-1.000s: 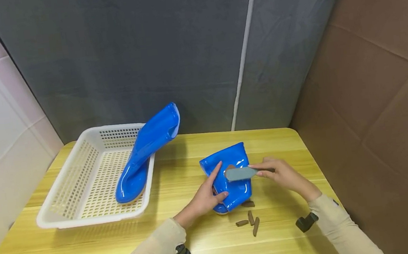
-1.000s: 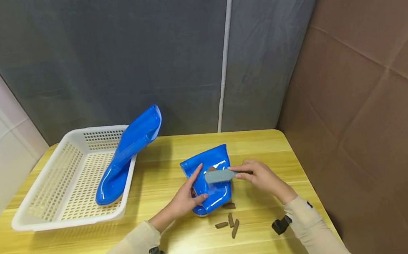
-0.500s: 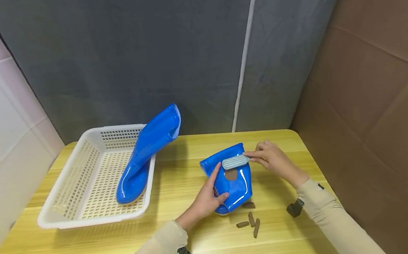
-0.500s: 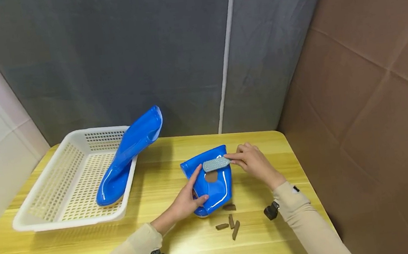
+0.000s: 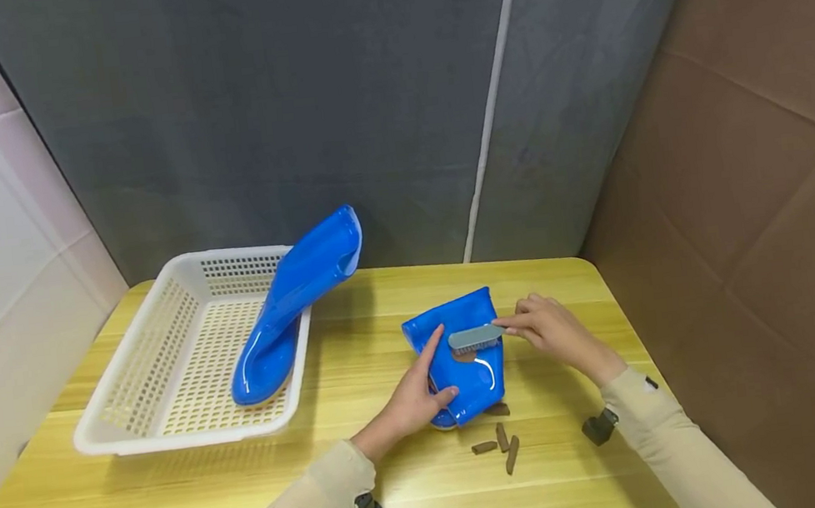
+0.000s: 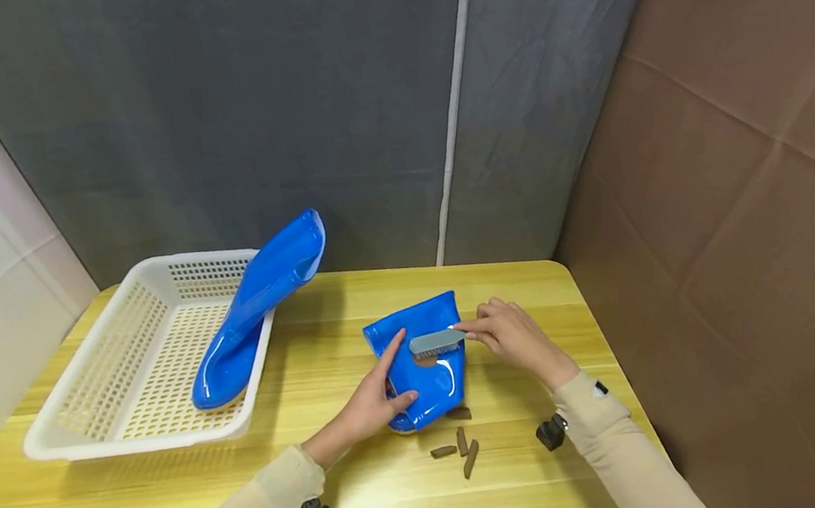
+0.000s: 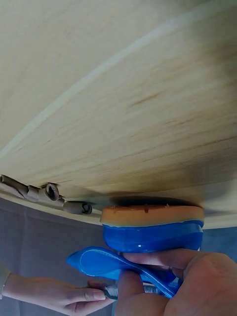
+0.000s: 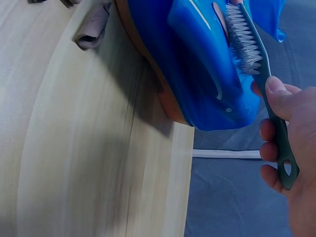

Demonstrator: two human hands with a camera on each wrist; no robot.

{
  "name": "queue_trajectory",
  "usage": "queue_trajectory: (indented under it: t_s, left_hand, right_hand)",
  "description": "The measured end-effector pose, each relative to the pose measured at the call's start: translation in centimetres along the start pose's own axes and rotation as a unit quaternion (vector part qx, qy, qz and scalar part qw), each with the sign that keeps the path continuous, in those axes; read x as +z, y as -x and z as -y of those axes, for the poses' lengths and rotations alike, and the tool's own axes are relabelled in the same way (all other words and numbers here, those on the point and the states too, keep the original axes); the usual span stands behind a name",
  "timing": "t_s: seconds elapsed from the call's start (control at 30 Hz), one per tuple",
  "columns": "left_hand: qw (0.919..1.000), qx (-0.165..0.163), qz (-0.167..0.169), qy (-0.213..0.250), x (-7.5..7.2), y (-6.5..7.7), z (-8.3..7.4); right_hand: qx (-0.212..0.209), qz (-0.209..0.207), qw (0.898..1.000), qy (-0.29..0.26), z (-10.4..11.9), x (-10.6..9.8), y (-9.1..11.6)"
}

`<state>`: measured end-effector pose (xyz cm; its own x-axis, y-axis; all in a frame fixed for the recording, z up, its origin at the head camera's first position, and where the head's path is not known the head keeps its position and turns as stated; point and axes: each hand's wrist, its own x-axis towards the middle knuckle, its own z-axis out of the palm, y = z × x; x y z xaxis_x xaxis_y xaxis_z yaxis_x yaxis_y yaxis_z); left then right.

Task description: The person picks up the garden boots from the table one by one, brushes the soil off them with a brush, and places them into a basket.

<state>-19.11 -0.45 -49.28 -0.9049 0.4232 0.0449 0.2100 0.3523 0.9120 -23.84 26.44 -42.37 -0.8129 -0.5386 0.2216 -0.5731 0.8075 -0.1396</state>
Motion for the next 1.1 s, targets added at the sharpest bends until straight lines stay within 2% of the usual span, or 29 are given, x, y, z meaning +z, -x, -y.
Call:
queue_trajectory:
  t_s: [0.4, 0.6, 0.73, 0.87, 1.1]
  left_hand:
    - [0.9998, -0.018, 0.011, 0.002, 0.2, 0.1, -0.2]
    - [0.9998, -0.015, 0.009, 0.002, 0.0, 0.0, -0.2]
    - [0.9999, -0.011, 0.01, 0.0, 0.0, 0.0, -0.1]
    - [0.9999, -0.012, 0.007, -0.003, 0.0, 0.0, -0.1]
    - [0.9999, -0.014, 0.002, 0.0, 0.0, 0.0, -0.1]
  right_hand:
    - [-0.009, 0.007, 1.0, -0.023, -0.2, 0.0, 1.7]
    - [-0.03, -0.003, 0.999, -0.023, 0.3, 0.0, 2.6]
    - [-0.041, 0.006, 0.999, -0.019, 0.5, 0.3, 3.2]
    - [-0.027, 0.017, 0.999, -0.031, 0.7, 0.4, 3.3]
    - [-0.02, 0.011, 0.999, -0.032, 1.0, 0.3, 3.2]
